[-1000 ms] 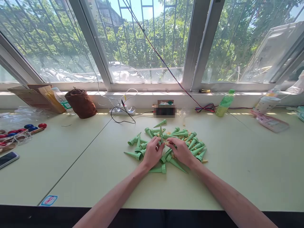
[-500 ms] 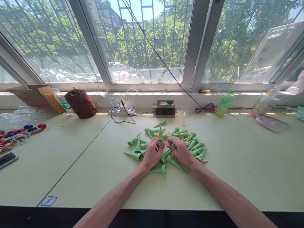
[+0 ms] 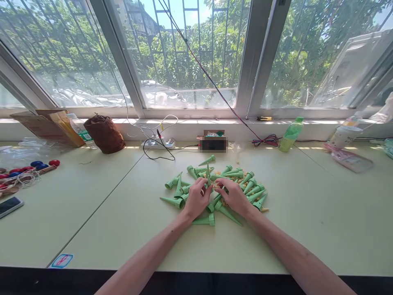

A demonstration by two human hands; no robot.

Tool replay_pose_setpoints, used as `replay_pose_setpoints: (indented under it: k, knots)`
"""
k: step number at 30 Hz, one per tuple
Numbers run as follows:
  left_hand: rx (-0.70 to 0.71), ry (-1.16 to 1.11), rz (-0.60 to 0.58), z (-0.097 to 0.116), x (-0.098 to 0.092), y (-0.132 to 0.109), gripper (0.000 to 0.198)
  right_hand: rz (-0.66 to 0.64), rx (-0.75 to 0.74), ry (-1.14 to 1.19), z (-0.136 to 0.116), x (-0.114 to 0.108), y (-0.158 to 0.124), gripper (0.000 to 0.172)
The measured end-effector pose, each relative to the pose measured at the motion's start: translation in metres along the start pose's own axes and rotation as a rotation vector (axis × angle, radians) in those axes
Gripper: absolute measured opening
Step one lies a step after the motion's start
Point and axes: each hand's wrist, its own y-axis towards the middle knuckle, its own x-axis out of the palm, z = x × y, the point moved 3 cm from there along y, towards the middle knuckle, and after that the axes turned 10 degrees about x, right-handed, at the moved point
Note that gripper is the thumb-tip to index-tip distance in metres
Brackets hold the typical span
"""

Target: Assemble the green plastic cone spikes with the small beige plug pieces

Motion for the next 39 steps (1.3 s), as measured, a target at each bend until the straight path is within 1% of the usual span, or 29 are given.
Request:
replay_pose_setpoints:
  k: [4,8,12,19,24,30,36,39]
  knots:
    - [-0.004,0.000,0.005,0.0007,-0.0001,0.0002,0.013,0.015,-0.023,-0.003,-0.0022,-0.0016,-0.0004,0.021]
    - [-0.009,-0.004,-0.005,0.0011,-0.0002,0.0004,0.012,0.023,-0.022,0.002,0.0005,-0.0007,-0.0002,0.019]
    - [0.007,-0.010,-0.008,0.0012,-0.0003,0.0006,0.012,0.018,-0.031,-0.002,0.0023,0.0000,-0.0002,0.019]
    - [-0.004,-0.019,-0.022,0.0012,-0.0008,0.0009,0.012,0.010,-0.045,-0.036,0.0007,-0.0004,-0.0003,0.019]
    - [0.002,-0.006,-0.012,0.0026,-0.0016,0.0015,0.015,0.003,-0.036,-0.025,-0.0007,-0.0003,-0.0004,0.019]
    - [-0.013,-0.005,0.012,0.0021,-0.0010,0.0011,0.013,0.028,-0.020,0.007,-0.0035,-0.0024,-0.0010,0.023]
    - [-0.009,-0.023,0.005,0.0055,-0.0023,0.0018,0.009,0.050,-0.042,0.014,-0.0050,-0.0034,-0.0006,0.022]
    - [-0.005,-0.016,-0.018,0.0073,-0.0025,0.0013,0.007,0.065,-0.039,0.025,-0.0039,-0.0036,-0.0001,0.019]
